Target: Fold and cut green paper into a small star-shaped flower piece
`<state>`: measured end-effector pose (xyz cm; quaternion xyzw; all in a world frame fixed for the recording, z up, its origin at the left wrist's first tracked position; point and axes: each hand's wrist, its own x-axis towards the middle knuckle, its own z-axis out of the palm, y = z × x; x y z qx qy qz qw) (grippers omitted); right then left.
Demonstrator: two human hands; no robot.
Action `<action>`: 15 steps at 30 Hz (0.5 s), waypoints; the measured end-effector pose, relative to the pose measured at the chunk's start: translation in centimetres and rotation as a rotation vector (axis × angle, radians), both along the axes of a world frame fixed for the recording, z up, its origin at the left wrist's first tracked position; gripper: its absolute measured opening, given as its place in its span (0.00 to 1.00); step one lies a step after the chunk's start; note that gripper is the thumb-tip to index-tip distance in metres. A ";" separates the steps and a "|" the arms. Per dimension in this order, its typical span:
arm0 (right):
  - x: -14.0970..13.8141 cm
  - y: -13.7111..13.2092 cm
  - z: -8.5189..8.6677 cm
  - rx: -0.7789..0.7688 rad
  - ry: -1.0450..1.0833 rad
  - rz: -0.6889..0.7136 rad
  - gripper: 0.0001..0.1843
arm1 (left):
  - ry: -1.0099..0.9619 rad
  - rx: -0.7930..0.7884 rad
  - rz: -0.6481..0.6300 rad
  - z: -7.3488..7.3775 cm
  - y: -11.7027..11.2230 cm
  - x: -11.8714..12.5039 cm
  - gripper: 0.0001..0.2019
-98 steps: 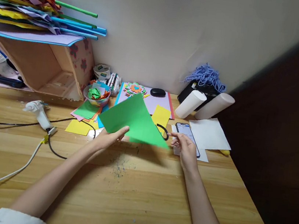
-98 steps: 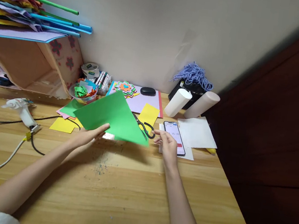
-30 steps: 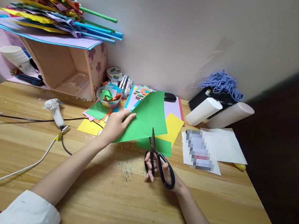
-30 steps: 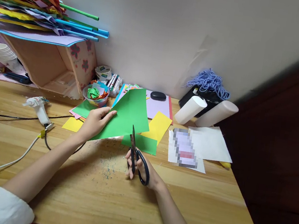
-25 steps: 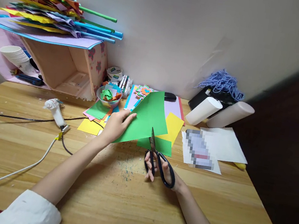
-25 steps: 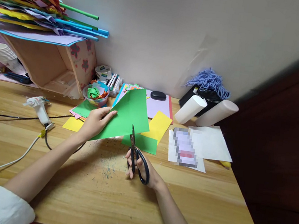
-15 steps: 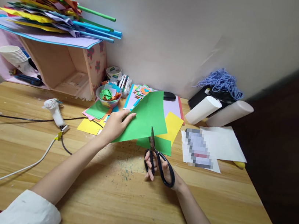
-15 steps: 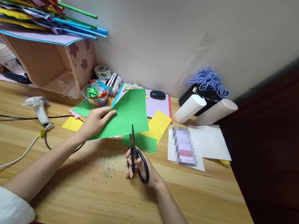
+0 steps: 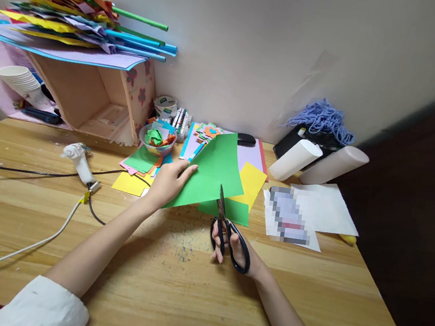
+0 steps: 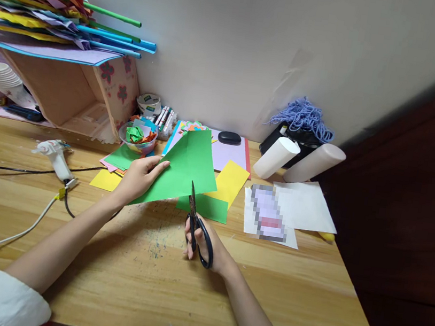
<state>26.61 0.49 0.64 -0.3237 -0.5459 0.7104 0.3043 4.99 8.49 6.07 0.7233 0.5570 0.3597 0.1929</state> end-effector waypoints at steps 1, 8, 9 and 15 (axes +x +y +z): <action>-0.1 0.0 0.0 -0.001 -0.012 -0.015 0.33 | 0.000 -0.001 -0.001 0.0 0.0 0.0 0.17; -0.8 0.0 -0.9 -0.068 -0.031 -0.093 0.33 | -0.008 -0.001 -0.001 -0.1 0.0 -0.1 0.17; -0.8 0.0 -1.1 -0.075 -0.038 -0.103 0.33 | -0.007 -0.002 -0.001 -0.1 0.0 -0.1 0.17; -0.7 0.0 -1.7 -0.109 -0.071 -0.131 0.32 | 0.002 0.004 0.008 0.0 0.1 -0.1 0.18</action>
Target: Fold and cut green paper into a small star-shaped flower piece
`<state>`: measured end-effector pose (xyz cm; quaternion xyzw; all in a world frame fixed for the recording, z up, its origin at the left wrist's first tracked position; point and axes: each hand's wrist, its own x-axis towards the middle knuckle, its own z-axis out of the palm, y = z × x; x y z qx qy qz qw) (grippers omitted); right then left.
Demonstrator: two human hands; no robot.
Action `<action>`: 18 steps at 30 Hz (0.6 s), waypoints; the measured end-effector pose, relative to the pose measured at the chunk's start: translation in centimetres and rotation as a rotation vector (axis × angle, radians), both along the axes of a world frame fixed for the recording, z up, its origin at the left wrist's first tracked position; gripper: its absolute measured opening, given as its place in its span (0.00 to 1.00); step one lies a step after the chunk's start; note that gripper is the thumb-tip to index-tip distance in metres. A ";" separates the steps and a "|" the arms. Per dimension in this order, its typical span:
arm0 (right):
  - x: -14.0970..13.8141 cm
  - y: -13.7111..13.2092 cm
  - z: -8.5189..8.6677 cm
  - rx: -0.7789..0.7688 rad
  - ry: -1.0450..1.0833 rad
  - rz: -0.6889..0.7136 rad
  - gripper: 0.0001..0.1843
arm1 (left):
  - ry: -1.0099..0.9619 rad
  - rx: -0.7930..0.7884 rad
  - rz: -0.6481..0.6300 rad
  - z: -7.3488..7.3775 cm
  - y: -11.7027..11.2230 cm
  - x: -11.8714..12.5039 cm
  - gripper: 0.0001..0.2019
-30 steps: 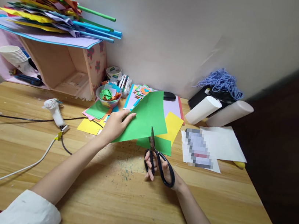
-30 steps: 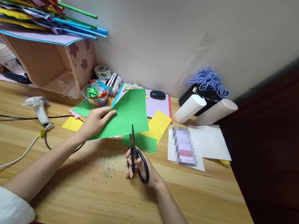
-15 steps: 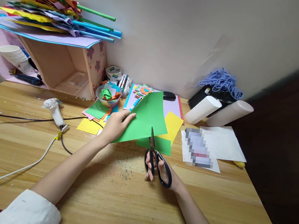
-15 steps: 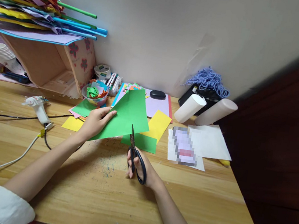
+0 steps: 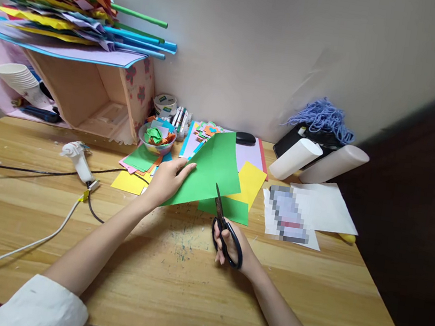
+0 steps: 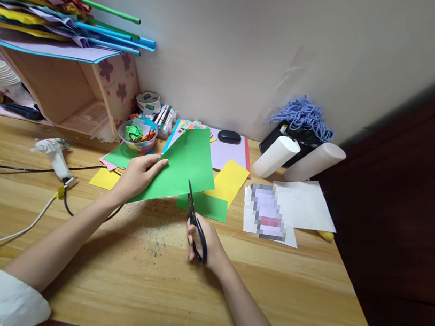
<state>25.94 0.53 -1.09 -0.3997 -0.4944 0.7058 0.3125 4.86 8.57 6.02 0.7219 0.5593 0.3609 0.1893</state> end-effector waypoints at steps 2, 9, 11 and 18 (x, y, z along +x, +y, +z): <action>0.0 -0.1 -0.2 0.011 -0.022 -0.013 0.31 | 0.000 0.002 0.003 0.0 0.0 0.0 0.18; -0.5 -0.4 -0.2 0.034 0.058 0.010 0.32 | -0.016 -0.010 -0.005 0.0 0.0 0.0 0.18; -0.6 -0.4 -0.1 0.043 0.106 0.033 0.34 | -0.018 -0.026 -0.039 -0.2 0.0 0.1 0.18; -0.6 -0.3 0.1 0.062 0.069 0.007 0.33 | -0.015 -0.056 -0.093 -0.5 -0.2 0.7 0.16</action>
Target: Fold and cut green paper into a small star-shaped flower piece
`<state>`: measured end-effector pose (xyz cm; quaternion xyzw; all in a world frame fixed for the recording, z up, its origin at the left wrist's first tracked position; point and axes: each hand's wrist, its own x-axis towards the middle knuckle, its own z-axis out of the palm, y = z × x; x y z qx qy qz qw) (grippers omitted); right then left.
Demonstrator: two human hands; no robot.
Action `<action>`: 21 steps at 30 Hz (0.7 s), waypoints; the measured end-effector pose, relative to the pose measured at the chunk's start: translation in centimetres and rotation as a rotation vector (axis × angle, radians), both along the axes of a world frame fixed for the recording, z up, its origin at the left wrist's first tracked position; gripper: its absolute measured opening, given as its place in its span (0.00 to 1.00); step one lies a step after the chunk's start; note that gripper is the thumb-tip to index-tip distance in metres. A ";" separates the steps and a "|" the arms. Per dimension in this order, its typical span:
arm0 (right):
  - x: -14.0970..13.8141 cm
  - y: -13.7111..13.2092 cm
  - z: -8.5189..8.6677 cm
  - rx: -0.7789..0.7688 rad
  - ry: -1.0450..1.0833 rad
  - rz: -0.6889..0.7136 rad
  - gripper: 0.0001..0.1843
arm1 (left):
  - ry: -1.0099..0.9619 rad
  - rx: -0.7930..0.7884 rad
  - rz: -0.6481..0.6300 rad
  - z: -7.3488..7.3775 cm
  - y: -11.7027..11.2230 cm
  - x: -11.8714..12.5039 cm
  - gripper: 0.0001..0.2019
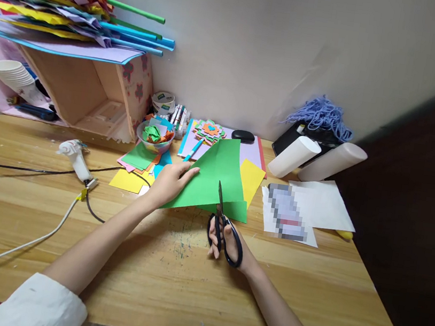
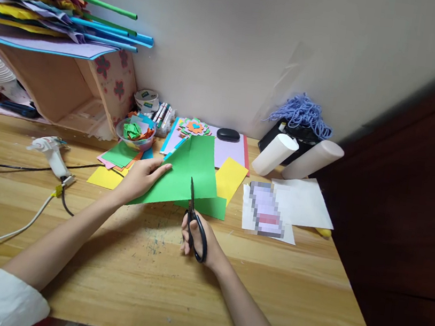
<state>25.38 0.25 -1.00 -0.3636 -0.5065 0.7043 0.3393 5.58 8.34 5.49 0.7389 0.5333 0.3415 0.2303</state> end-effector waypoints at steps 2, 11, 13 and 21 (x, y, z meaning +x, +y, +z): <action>0.0 0.0 0.0 -0.003 -0.028 -0.024 0.32 | -0.009 -0.004 0.003 0.0 0.0 0.0 0.17; 0.0 -0.1 0.0 0.002 -0.166 -0.131 0.25 | -0.047 -0.024 0.023 0.1 0.0 0.0 0.18; 0.0 0.0 0.0 0.004 -0.162 -0.122 0.26 | -0.059 -0.036 0.025 0.0 0.1 0.1 0.18; 0.1 0.0 -0.1 0.005 -0.030 -0.047 0.34 | -0.060 -0.105 -0.031 0.0 -0.4 0.7 0.19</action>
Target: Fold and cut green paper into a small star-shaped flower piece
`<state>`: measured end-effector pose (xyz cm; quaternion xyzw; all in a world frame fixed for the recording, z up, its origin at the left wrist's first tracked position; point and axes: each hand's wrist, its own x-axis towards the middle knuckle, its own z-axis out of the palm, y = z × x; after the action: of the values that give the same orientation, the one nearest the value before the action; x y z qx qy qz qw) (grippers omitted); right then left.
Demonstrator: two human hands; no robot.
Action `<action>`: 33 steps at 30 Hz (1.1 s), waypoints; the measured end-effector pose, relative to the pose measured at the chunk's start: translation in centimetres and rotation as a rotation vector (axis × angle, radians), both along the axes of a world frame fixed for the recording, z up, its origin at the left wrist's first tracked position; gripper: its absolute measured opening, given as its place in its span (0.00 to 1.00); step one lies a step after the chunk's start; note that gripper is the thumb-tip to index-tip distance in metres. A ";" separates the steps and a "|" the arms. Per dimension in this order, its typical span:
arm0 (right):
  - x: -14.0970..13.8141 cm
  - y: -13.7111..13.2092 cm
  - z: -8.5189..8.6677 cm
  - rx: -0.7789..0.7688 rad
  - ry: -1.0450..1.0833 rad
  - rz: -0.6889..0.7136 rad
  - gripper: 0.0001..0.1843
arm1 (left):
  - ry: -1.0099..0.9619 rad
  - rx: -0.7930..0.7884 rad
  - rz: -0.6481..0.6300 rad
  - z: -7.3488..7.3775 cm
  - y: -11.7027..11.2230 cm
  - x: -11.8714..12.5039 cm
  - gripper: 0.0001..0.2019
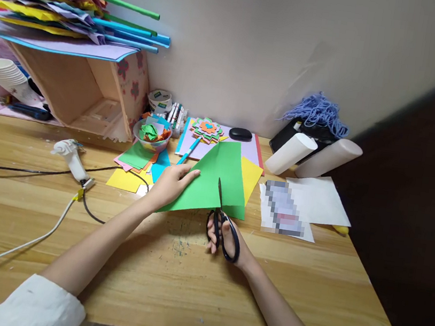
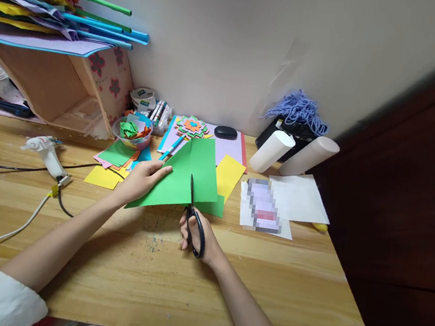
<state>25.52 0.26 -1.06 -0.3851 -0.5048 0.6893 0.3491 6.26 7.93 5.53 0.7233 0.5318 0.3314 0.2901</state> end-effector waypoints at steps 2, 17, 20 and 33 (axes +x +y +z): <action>0.0 0.0 0.1 0.003 -0.007 -0.009 0.34 | 0.011 -0.004 -0.016 0.0 -0.2 0.2 0.19; -0.1 -0.1 -1.1 0.022 -0.154 -0.141 0.25 | 0.031 -0.017 -0.006 -0.1 -0.3 0.4 0.19; -0.2 -0.1 -1.2 0.016 -0.130 -0.140 0.27 | 0.022 -0.021 0.000 -0.1 -0.4 0.5 0.19; -0.1 -0.2 -1.1 0.079 -0.139 -0.148 0.26 | -0.005 -0.091 -0.074 0.1 -1.2 1.2 0.19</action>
<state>25.41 0.04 -2.15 -0.4541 -0.5249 0.6126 0.3782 7.44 6.72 5.64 0.7278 0.5183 0.2979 0.3360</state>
